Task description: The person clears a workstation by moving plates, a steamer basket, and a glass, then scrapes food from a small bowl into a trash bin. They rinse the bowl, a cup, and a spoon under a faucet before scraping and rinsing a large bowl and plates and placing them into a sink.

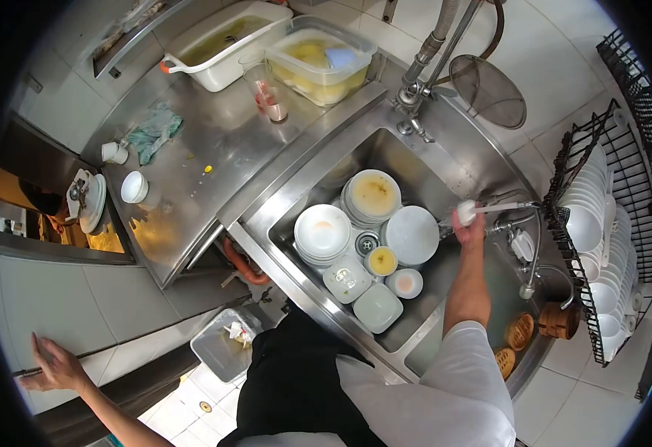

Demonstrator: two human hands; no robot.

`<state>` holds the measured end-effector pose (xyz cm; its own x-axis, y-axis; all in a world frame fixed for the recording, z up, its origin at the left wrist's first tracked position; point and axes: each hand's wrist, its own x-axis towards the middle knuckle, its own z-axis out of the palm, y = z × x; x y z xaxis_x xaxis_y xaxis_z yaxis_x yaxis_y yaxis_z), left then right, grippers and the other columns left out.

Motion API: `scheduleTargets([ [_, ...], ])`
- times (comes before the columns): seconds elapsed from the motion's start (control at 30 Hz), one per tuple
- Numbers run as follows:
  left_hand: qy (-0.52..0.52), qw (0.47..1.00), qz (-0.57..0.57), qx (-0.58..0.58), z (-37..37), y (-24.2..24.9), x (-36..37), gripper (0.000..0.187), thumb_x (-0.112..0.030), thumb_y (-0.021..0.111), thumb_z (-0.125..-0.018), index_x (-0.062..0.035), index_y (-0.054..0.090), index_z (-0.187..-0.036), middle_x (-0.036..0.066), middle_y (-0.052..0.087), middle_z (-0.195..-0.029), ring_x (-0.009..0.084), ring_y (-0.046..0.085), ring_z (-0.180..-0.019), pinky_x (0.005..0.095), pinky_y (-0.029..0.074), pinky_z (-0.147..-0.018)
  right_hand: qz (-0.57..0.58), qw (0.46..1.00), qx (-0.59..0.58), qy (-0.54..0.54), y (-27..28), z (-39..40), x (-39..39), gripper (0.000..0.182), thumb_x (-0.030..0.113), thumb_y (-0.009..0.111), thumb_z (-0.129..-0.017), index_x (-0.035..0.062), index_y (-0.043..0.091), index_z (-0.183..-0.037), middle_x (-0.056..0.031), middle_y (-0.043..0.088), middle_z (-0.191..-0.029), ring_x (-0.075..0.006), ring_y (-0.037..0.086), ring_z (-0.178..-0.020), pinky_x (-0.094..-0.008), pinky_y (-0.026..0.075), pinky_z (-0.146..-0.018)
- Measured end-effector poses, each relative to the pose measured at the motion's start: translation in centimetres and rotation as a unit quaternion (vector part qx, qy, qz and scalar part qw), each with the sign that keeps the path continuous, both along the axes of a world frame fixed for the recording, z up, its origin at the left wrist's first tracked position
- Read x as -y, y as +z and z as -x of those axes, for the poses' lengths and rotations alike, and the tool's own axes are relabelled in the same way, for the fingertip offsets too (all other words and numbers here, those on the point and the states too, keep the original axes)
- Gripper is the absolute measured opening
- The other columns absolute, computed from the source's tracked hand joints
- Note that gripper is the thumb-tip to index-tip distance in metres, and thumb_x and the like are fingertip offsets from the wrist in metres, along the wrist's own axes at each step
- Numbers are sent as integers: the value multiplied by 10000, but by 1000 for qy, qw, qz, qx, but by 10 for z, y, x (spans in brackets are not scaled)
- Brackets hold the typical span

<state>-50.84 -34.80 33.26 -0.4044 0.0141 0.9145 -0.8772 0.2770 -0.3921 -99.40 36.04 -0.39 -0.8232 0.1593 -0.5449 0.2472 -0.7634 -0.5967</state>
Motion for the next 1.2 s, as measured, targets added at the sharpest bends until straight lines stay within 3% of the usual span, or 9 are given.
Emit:
scheduleTargets([
  [0.17,-4,1000,-11,4,-3,-1,3,219,-303,644,-735,-279,650,-953,130,430,-1140,323,367,-1066,431,282,-939,14,998,54,-15,7,-3,4,232,327,581,-782,138,538,-909,-26,576,-845,-214,550,-818,-437,487,-720],
  [0.23,-4,1000,-26,6,-3,-1,3,229,-308,643,-736,-279,648,-962,141,417,-1154,323,354,-1083,439,274,-946,-7,998,26,57,8,-5,5,229,299,600,-767,133,536,-910,-28,575,-855,-217,548,-816,-442,487,-714],
  [0.5,-185,983,12,10,17,7,-13,278,-338,610,-753,-328,609,-1031,219,344,-1249,376,271,-1175,467,231,-979,1,996,-88,30,-1,-5,11,295,237,635,-734,92,522,-965,-81,570,-916,-278,542,-857,-432,485,-744],
  [0.63,-158,987,6,10,9,3,-8,277,-345,611,-755,-328,609,-1030,216,347,-1247,384,277,-1168,472,232,-979,31,992,-126,0,13,-16,17,387,266,626,-751,55,491,-1046,-121,543,-1012,-347,522,-921,-467,462,-791],
  [0.7,-69,997,-11,20,-2,-1,3,272,-353,612,-756,-321,611,-1027,218,360,-1235,381,291,-1160,472,235,-978,71,986,-152,-1,9,-16,15,404,311,597,-768,53,485,-1058,-124,534,-1040,-353,514,-940,-474,457,-797],
  [0.83,-141,990,11,7,13,5,-9,269,-360,612,-758,-318,612,-1024,227,362,-1238,380,297,-1160,473,234,-978,155,973,-171,-6,13,-21,19,476,402,497,-796,21,487,-1082,-163,525,-1077,-402,497,-968,-478,470,-775],
  [0.9,-156,987,-28,4,21,7,-22,255,-315,614,-767,-236,633,-1009,205,210,-1356,292,126,-1270,378,164,-1018,144,975,-170,-23,14,-19,25,476,405,480,-792,21,496,-1073,-164,535,-1061,-401,500,-962,-475,466,-783],
  [1.07,-101,994,-36,8,13,4,-19,262,-342,599,-773,-262,622,-1021,239,217,-1340,342,152,-1260,432,186,-1005,173,971,-162,-21,-2,-17,23,427,355,513,-776,55,485,-1080,-125,535,-1061,-342,501,-973,-522,404,-848],
  [1.2,-87,996,-34,5,12,4,-15,271,-360,586,-778,-297,605,-1041,272,214,-1326,380,184,-1242,470,210,-986,112,984,-136,-17,-6,-22,25,399,351,567,-782,59,495,-1044,-117,547,-1020,-329,502,-959,-522,403,-846],
])
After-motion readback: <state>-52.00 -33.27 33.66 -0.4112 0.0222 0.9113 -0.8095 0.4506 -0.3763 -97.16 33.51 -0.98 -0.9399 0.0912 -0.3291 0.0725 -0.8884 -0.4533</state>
